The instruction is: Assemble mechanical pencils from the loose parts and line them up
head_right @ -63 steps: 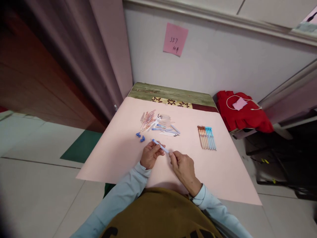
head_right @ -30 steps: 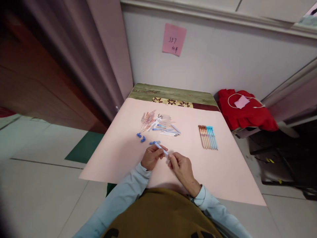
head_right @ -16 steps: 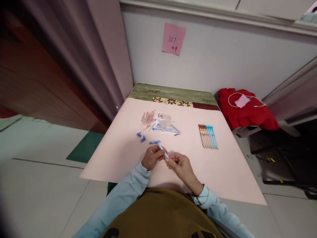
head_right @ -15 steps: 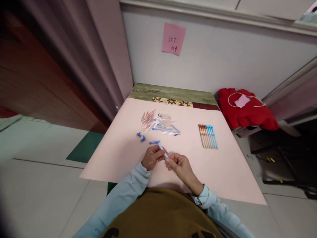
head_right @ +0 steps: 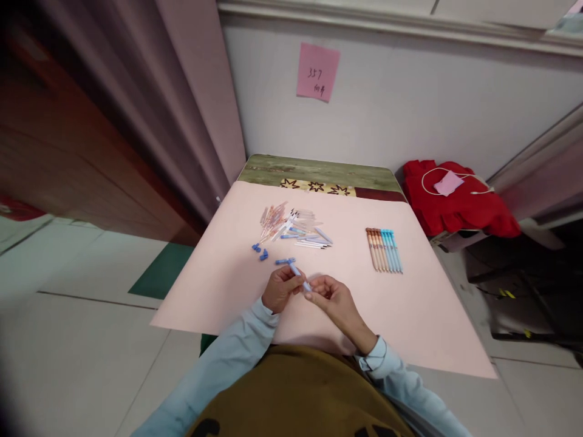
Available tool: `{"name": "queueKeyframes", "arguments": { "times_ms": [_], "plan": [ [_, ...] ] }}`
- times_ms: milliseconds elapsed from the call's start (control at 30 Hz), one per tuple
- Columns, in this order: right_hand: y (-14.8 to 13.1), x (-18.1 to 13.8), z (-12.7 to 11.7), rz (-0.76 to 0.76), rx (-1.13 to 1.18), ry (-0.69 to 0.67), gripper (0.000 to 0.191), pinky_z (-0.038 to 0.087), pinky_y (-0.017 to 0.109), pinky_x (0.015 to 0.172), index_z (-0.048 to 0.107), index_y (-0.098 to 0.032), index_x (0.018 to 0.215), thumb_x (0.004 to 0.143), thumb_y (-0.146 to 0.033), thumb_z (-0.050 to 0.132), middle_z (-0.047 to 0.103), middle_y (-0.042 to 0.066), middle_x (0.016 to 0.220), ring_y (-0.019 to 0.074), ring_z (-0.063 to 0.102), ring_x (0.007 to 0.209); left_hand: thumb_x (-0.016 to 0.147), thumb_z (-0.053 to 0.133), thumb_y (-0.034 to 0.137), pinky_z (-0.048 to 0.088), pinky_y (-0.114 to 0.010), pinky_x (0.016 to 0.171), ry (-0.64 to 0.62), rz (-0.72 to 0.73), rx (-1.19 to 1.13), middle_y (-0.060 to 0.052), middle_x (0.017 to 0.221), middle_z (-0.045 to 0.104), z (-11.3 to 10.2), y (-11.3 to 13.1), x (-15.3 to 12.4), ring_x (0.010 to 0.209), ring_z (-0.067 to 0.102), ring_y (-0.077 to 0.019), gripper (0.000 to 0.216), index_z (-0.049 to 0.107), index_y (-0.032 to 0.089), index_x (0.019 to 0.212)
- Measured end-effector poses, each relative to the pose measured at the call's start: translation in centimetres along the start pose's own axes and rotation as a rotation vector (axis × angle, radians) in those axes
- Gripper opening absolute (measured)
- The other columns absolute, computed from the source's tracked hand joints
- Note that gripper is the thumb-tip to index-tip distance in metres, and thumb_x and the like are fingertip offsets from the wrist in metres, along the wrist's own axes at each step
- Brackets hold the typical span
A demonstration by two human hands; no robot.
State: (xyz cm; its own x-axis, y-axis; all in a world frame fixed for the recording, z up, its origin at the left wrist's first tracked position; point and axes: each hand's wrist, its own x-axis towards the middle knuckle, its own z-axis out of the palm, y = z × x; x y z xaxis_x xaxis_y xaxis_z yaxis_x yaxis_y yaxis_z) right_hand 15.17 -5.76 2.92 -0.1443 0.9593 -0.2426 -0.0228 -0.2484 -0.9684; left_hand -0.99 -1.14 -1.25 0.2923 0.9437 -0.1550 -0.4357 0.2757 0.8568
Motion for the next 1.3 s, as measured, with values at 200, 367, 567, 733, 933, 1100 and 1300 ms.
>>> {"name": "queueKeyframes", "arguments": {
  "times_ms": [200, 367, 567, 733, 933, 1100, 1300],
  "plan": [
    [1.0, 0.2, -0.2, -0.047, -0.129, 0.000, 0.040, 0.032, 0.023, 0.052, 0.067, -0.017, 0.082, 0.072, -0.054, 0.078, 0.055, -0.003, 0.062, 0.0093, 0.041, 0.056, 0.064, 0.084, 0.036, 0.037, -0.022, 0.050, -0.008, 0.035, 0.086, 0.001, 0.058, 0.062, 0.5, -0.3, -0.2, 0.048, 0.048, -0.0068, 0.030, 0.067, 0.013, 0.072],
    [1.9, 1.0, -1.5, -0.120, -0.161, 0.057, 0.038, 0.035, 0.024, 0.054, 0.070, -0.016, 0.092, 0.080, -0.052, 0.071, 0.061, 0.000, 0.071, 0.0109, 0.045, 0.059, 0.071, 0.078, 0.037, 0.040, -0.022, 0.050, 0.184, 0.119, 0.159, 0.000, 0.064, 0.064, 0.5, -0.1, -0.2, 0.052, 0.053, -0.0089, 0.027, 0.068, 0.014, 0.081],
    [1.4, 3.8, -4.1, -0.255, -0.275, 0.256, 0.038, 0.044, 0.027, 0.062, 0.070, -0.016, 0.100, 0.084, -0.049, 0.065, 0.068, 0.005, 0.082, 0.0172, 0.056, 0.073, 0.072, 0.073, 0.029, 0.048, -0.022, 0.062, 0.739, 0.449, 0.371, 0.001, 0.075, 0.063, -3.4, 2.7, 0.6, 0.065, 0.059, -0.0105, 0.021, 0.064, 0.018, 0.088],
    [2.3, 5.8, -5.0, -0.352, -0.262, 0.322, 0.035, 0.047, 0.029, 0.069, 0.070, -0.015, 0.101, 0.084, -0.046, 0.066, 0.070, 0.006, 0.087, 0.0183, 0.059, 0.076, 0.079, 0.069, 0.031, 0.049, -0.023, 0.065, 0.812, 0.497, 0.584, -0.001, 0.079, 0.064, -6.0, 3.0, 0.1, 0.068, 0.059, -0.0119, 0.017, 0.065, 0.019, 0.089],
    [3.1, 6.2, -5.3, -0.308, -0.143, 0.324, 0.036, 0.049, 0.029, 0.067, 0.070, -0.015, 0.100, 0.083, -0.047, 0.067, 0.070, 0.005, 0.083, 0.0177, 0.060, 0.074, 0.086, 0.062, 0.029, 0.050, -0.028, 0.069, 0.665, 0.665, 1.045, -0.005, 0.089, 0.064, -5.4, 2.8, -0.2, 0.074, 0.059, -0.0146, 0.011, 0.067, 0.019, 0.086],
    [2.6, 6.7, -5.6, -0.246, -0.050, 0.327, 0.038, 0.053, 0.030, 0.068, 0.069, -0.016, 0.101, 0.082, -0.049, 0.067, 0.070, 0.006, 0.082, 0.0178, 0.063, 0.073, 0.088, 0.063, 0.028, 0.044, -0.043, 0.094, 0.454, 0.716, 1.505, -0.009, 0.110, 0.068, -4.7, 2.8, 0.3, 0.106, 0.060, -0.0254, 0.020, 0.069, 0.023, 0.106],
    [2.1, 6.9, -5.7, -0.234, -0.093, 0.329, 0.037, 0.054, 0.030, 0.066, 0.069, -0.017, 0.098, 0.082, -0.050, 0.065, 0.070, 0.006, 0.081, 0.0178, 0.062, 0.070, 0.093, 0.056, 0.026, 0.040, -0.044, 0.091, 0.320, 0.649, 1.743, -0.009, 0.100, 0.069, -4.0, 2.2, 1.0, 0.099, 0.059, -0.0260, 0.017, 0.069, 0.022, 0.103]
  ]
}}
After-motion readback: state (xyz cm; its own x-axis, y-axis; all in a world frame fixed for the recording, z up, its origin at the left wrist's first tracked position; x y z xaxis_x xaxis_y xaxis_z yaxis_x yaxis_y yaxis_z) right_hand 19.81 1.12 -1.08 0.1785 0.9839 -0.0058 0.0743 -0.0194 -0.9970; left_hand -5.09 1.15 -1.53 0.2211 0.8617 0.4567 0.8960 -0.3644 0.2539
